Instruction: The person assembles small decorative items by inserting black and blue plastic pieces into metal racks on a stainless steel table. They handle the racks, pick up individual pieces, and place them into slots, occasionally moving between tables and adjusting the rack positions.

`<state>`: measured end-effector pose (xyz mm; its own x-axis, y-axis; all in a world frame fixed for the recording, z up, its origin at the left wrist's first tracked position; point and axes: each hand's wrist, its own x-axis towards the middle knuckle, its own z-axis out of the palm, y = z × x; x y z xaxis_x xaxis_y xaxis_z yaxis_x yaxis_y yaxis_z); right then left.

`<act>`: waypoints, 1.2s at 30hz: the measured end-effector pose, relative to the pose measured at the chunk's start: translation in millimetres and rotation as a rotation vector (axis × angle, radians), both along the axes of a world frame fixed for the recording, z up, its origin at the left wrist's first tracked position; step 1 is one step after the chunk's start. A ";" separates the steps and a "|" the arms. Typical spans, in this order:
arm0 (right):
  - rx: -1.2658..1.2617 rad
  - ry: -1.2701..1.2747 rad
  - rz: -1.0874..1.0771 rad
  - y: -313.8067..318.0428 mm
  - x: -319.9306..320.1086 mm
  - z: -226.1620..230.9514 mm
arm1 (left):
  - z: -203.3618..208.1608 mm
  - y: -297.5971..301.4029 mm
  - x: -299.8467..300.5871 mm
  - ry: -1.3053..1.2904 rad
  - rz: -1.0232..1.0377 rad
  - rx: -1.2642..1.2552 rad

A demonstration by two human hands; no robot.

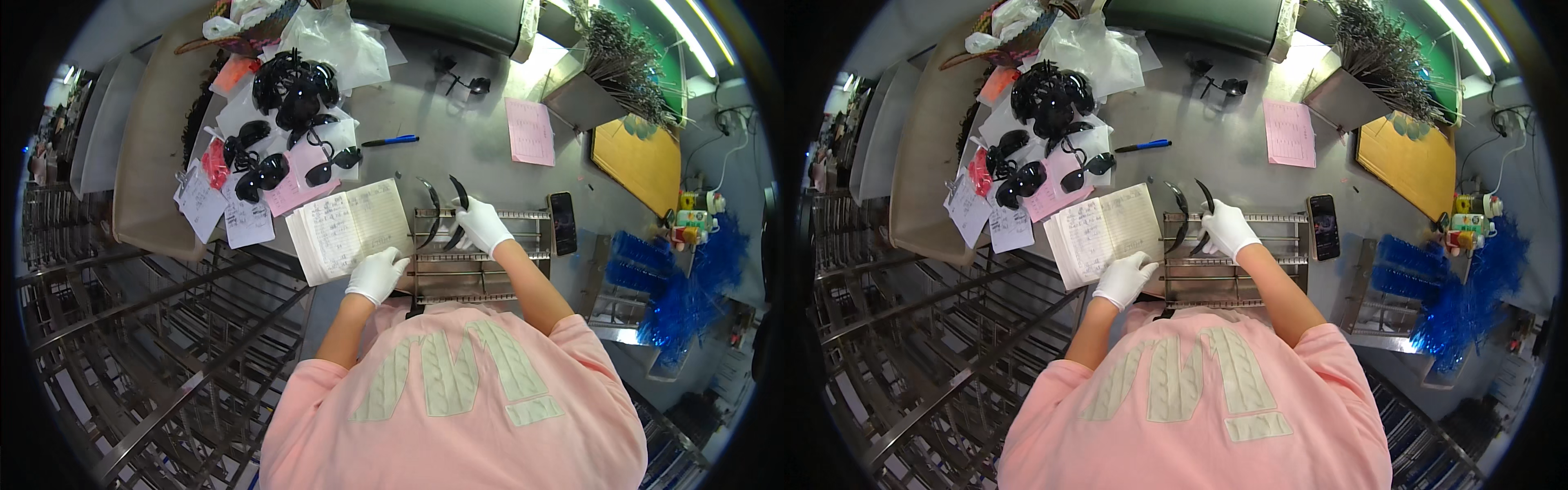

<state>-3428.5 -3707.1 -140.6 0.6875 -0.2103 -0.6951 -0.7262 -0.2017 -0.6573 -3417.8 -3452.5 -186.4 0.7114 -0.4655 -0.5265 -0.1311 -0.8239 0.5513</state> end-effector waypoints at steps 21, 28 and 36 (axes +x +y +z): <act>0.141 0.220 0.072 -4.5 27.6 -11.8 | -15.6 102.8 -24.4 -0.328 1.297 -0.720; 0.167 0.187 0.127 -17.6 24.5 -53.9 | 6.6 152.9 -16.2 -0.530 1.464 -0.780; -0.074 0.066 0.350 -1.3 24.9 -59.1 | 16.3 324.5 51.9 -0.762 1.562 -1.034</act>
<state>-3403.6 -3708.4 -199.7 0.6808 -0.0211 -0.7322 -0.6451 -0.4906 -0.5857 -3365.9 -3127.9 -170.1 0.6289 0.7771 0.0251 -0.1469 0.0871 0.9853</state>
